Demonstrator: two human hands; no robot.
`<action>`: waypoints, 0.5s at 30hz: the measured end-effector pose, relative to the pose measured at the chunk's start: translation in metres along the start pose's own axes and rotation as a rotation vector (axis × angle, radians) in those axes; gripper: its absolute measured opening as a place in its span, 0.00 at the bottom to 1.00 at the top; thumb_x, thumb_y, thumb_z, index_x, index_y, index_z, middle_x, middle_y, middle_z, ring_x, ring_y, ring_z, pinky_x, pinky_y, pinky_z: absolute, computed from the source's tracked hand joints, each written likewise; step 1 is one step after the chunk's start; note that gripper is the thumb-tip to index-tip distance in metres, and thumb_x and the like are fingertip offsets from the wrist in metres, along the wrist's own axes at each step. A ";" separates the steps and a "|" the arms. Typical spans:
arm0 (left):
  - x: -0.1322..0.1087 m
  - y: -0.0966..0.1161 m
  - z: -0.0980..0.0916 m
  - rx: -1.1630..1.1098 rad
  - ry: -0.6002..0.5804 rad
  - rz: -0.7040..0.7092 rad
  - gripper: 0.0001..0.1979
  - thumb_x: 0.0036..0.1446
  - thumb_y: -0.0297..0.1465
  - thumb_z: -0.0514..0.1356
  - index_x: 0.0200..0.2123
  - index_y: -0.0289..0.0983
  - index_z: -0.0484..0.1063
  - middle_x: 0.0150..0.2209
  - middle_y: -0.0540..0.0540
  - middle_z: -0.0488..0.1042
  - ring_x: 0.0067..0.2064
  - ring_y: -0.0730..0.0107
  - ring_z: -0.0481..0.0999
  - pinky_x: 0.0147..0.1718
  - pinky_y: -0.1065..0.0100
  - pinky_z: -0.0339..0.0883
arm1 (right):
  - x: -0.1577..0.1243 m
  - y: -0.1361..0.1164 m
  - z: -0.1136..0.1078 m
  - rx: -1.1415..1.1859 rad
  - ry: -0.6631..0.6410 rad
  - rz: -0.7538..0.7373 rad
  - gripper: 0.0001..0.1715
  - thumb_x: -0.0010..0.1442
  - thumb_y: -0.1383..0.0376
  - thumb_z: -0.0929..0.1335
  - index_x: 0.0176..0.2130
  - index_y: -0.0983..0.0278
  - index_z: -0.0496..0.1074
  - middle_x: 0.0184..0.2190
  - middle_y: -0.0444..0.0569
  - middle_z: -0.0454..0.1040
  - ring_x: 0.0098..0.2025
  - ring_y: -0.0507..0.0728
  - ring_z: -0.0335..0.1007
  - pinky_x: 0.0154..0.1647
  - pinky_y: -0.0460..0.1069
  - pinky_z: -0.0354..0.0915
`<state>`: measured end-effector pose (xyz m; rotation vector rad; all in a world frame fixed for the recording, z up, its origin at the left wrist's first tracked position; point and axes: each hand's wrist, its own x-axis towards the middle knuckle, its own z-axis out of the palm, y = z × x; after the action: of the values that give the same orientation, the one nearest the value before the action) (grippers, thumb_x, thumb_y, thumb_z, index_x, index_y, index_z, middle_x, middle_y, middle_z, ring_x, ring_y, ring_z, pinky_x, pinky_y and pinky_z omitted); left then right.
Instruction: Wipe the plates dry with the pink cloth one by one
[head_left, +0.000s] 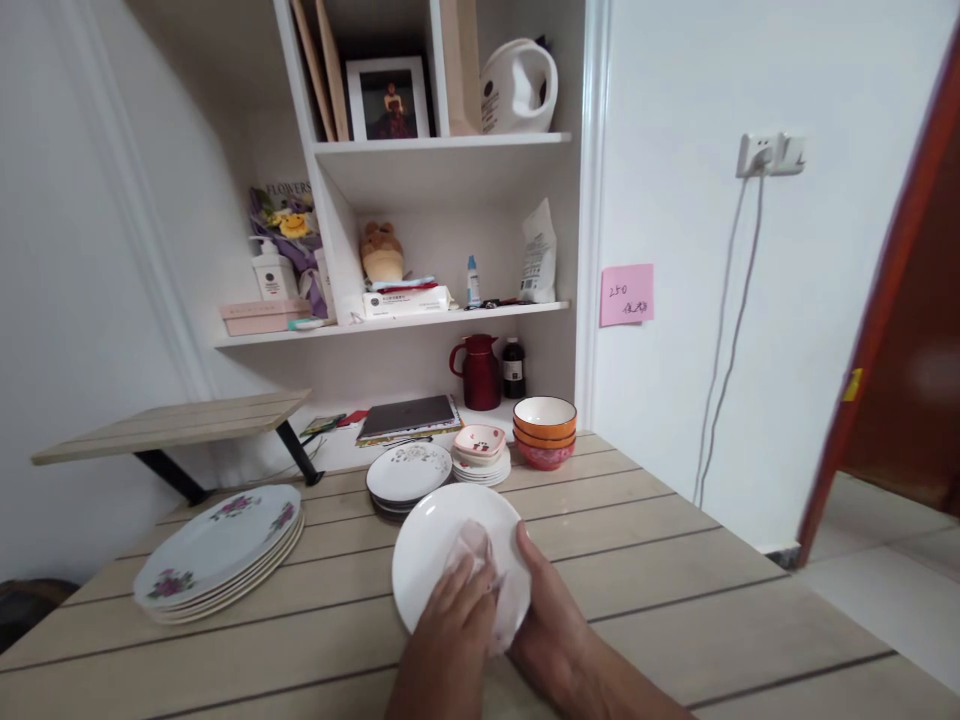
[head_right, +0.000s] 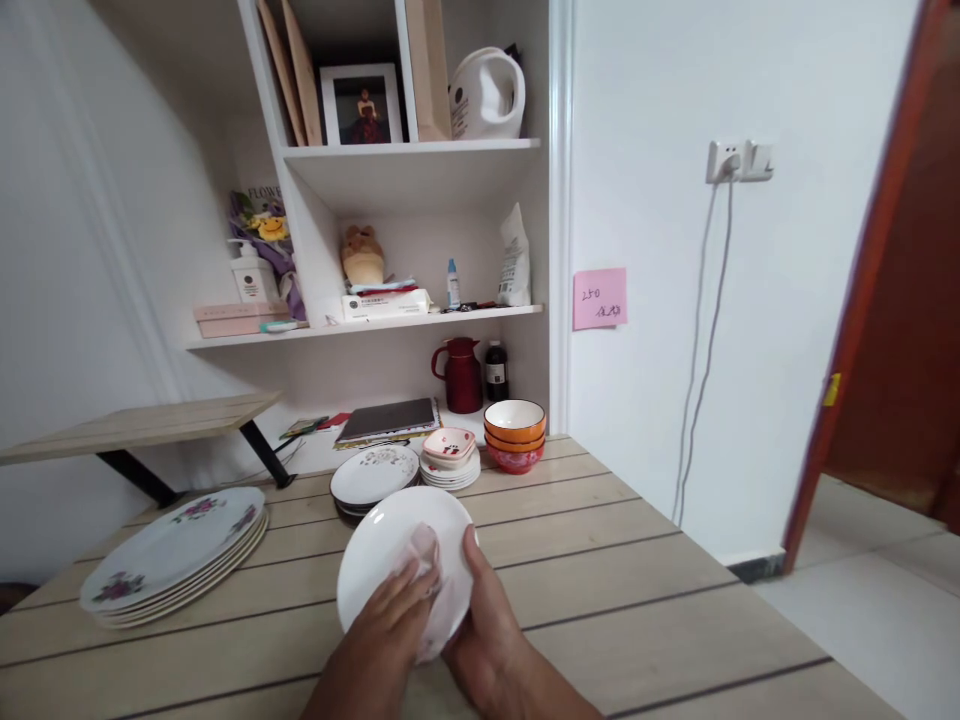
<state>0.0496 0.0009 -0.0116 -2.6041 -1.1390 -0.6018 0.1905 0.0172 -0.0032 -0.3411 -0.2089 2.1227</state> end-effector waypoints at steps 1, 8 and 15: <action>-0.010 -0.004 -0.003 0.024 0.011 0.063 0.27 0.55 0.21 0.53 0.58 0.40 0.63 0.57 0.47 0.69 0.59 0.62 0.67 0.54 0.59 0.68 | 0.001 -0.002 -0.001 -0.018 -0.002 -0.006 0.46 0.57 0.41 0.61 0.56 0.76 0.65 0.45 0.65 0.76 0.49 0.66 0.72 0.55 0.57 0.60; -0.064 -0.053 -0.026 0.325 0.166 0.042 0.28 0.58 0.24 0.52 0.61 0.49 0.58 0.59 0.52 0.67 0.59 0.64 0.67 0.53 0.62 0.66 | -0.002 0.005 0.001 -0.147 0.012 -0.006 0.45 0.57 0.42 0.63 0.59 0.73 0.62 0.48 0.62 0.75 0.48 0.65 0.73 0.55 0.58 0.60; -0.038 -0.041 -0.023 0.303 0.226 -0.180 0.31 0.57 0.20 0.48 0.63 0.45 0.55 0.64 0.47 0.60 0.63 0.63 0.60 0.57 0.58 0.64 | -0.010 0.021 0.012 -0.148 -0.092 0.114 0.43 0.60 0.44 0.60 0.60 0.73 0.61 0.52 0.62 0.72 0.53 0.63 0.69 0.57 0.55 0.58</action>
<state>-0.0107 -0.0050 -0.0063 -2.1376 -1.2857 -0.6806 0.1747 -0.0026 0.0035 -0.3487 -0.4108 2.2430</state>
